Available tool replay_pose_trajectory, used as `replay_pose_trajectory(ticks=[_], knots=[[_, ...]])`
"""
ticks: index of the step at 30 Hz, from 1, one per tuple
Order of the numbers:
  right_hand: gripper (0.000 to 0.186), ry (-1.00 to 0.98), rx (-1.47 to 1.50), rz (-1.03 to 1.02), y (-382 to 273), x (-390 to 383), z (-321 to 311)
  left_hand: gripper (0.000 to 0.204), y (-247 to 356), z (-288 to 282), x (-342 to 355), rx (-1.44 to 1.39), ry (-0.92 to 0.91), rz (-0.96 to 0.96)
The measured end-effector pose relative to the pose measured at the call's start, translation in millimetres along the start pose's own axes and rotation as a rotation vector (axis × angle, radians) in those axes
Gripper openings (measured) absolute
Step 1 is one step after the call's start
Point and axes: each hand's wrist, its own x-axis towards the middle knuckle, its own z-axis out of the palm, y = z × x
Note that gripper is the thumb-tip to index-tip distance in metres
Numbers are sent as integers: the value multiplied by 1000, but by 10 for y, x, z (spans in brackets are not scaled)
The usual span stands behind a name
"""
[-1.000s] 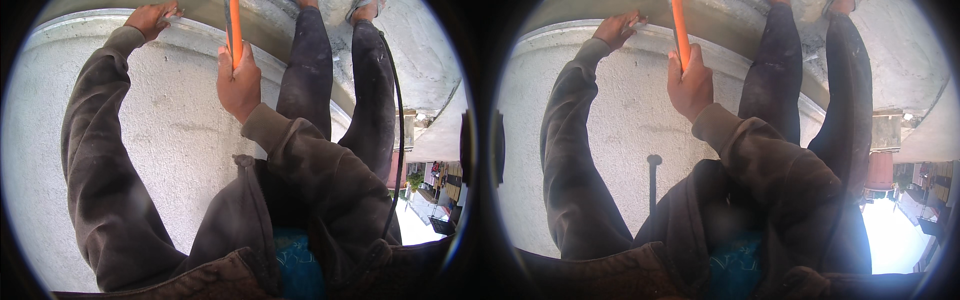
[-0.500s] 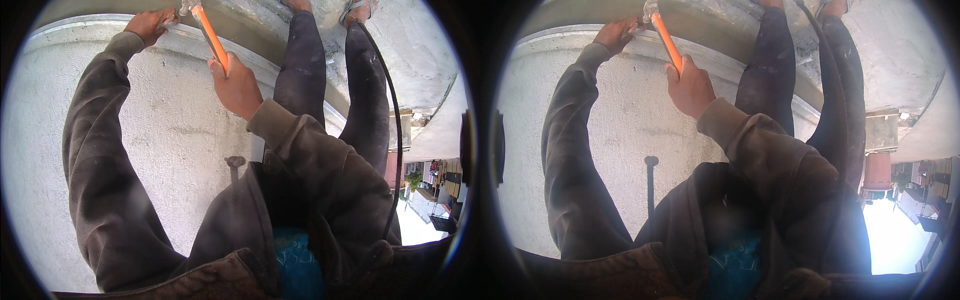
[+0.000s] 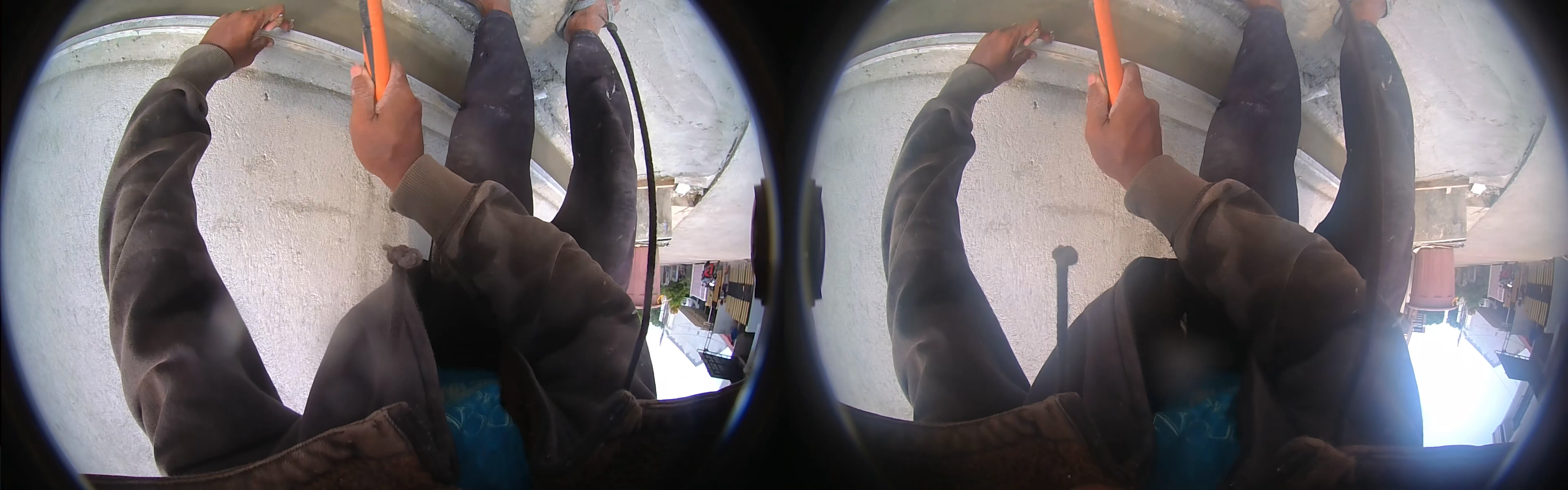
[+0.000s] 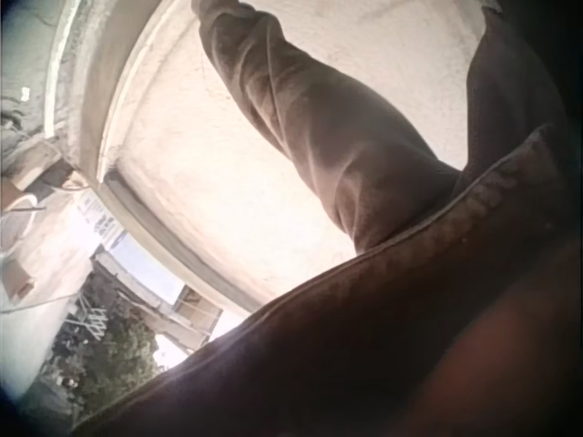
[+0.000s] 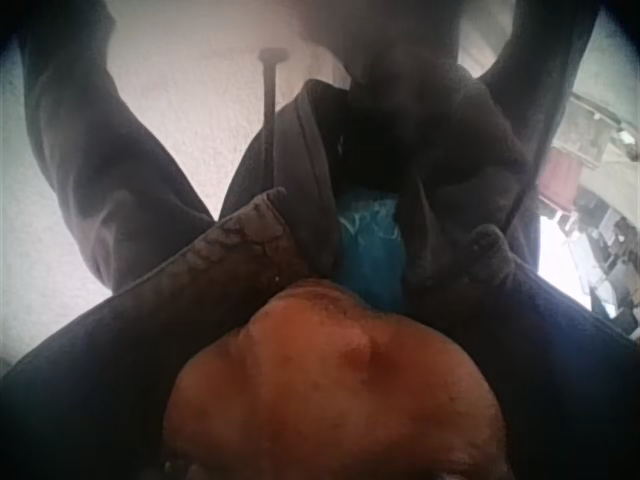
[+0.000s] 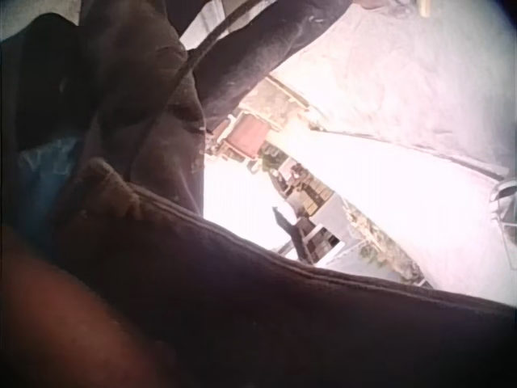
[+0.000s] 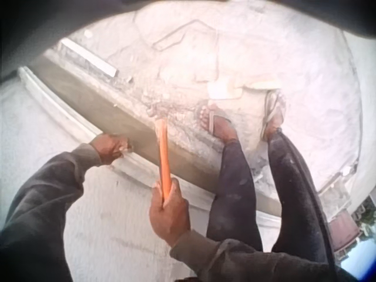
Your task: The person positions a metal trim strip along a curved concrete edge, aligns it with a string line, and hammers nails to secure it. They then pick up a bucket and apply a substance to the wall with a brush.
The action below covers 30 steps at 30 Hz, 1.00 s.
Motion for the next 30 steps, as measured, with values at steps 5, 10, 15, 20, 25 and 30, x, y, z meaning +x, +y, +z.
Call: replay_pose_trajectory(ticks=[5, 10, 15, 20, 25, 30], knots=[[30, -99, -191, 61, 0, 29, -35, 29, 34, -20, -8, -31, 63, 78], [32, -55, -146, 82, -22, 23, -64, 30, 59, -39, -20, 5, -1, -10], [35, -58, -144, 29, 8, 61, -77, 33, 13, -4, -18, -37, -10, 23], [37, -184, -251, 177, 81, 67, -48, 32, 9, -4, -19, -3, 28, 28], [38, -72, -94, 135, -56, -44, -403, 37, 57, -69, 10, -38, -62, -65], [29, 30, 233, 271, -477, -255, -1351, 40, 143, -143, -119, -14, 331, 49]])
